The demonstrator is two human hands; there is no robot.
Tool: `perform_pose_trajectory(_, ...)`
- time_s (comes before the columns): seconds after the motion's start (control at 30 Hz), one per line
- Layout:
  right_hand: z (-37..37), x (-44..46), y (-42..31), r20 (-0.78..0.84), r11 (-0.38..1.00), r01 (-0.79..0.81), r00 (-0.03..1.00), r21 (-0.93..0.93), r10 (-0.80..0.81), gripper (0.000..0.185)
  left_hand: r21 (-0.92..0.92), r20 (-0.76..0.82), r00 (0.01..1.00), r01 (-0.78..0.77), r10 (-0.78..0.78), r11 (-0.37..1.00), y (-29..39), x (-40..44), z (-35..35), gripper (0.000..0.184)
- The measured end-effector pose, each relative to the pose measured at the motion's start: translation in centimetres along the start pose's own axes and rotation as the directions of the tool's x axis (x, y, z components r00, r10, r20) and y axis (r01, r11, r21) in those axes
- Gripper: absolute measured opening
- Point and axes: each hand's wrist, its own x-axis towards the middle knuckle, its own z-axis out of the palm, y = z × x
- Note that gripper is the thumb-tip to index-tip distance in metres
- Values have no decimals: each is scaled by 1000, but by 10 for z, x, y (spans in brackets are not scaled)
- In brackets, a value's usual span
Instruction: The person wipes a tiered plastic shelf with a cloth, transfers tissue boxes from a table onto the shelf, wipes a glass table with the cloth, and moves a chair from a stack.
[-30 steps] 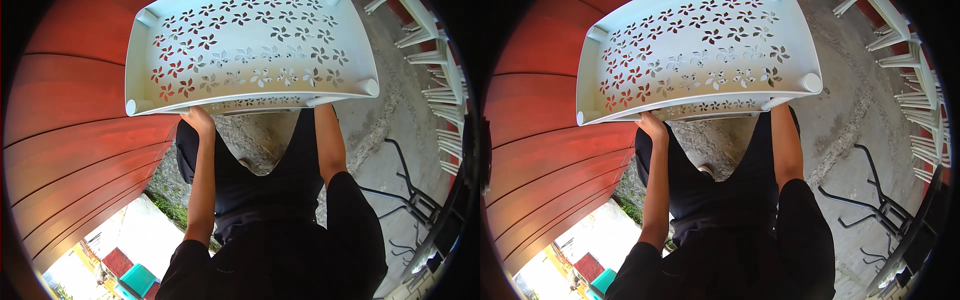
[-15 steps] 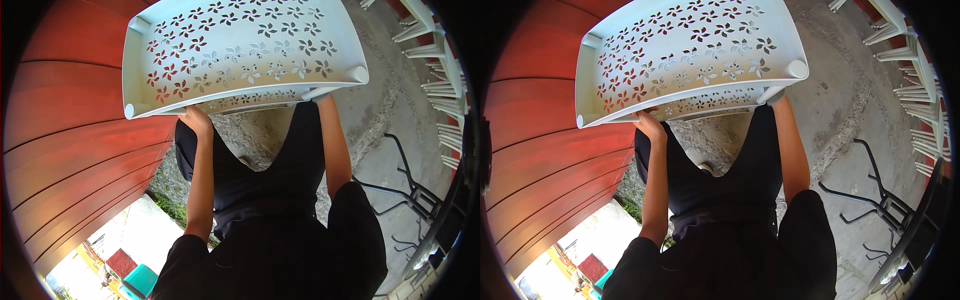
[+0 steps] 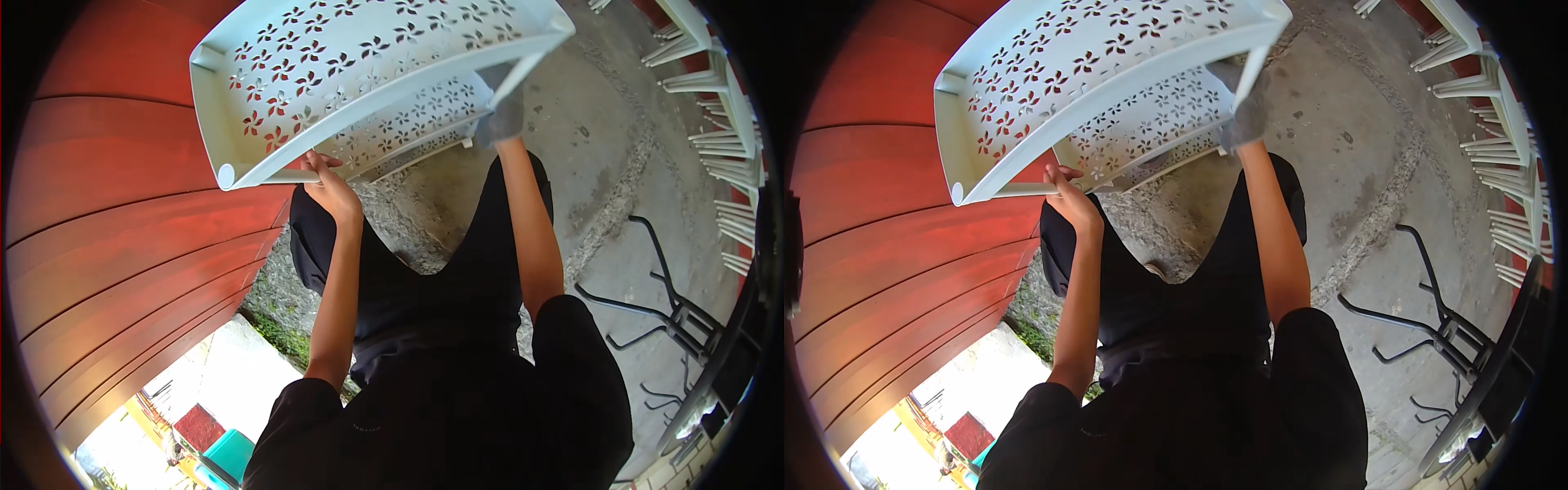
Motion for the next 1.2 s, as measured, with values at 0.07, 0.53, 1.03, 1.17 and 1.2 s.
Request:
perform_pose_trajectory(0.07, 12, 22, 11, -61, 954, -154, 983, 257, 175, 49, -5, 48, 999, -7, 7, 1000, -5, 1, 1, 40)
perform_pose_trajectory(0.53, 79, -11, 56, -185, 973, 1, 982, -229, -45, 47, -110, 225, 972, -44, 68, 993, -6, -46, 22, 15)
perform_pose_trajectory(1.03, 162, -99, 132, 31, 780, 74, 997, -621, -71, 48, 175, 394, 876, -368, 278, 913, -7, -32, 9, 15)
perform_pose_trajectory(1.17, 145, -25, 101, -64, 792, 63, 990, -608, -128, 44, 195, 443, 854, -389, 273, 900, -2, -29, 7, 14)
perform_pose_trajectory(1.2, 147, -29, 74, -89, 786, 40, 989, -617, -121, 43, 189, 452, 850, -387, 270, 903, -4, -28, 6, 14)
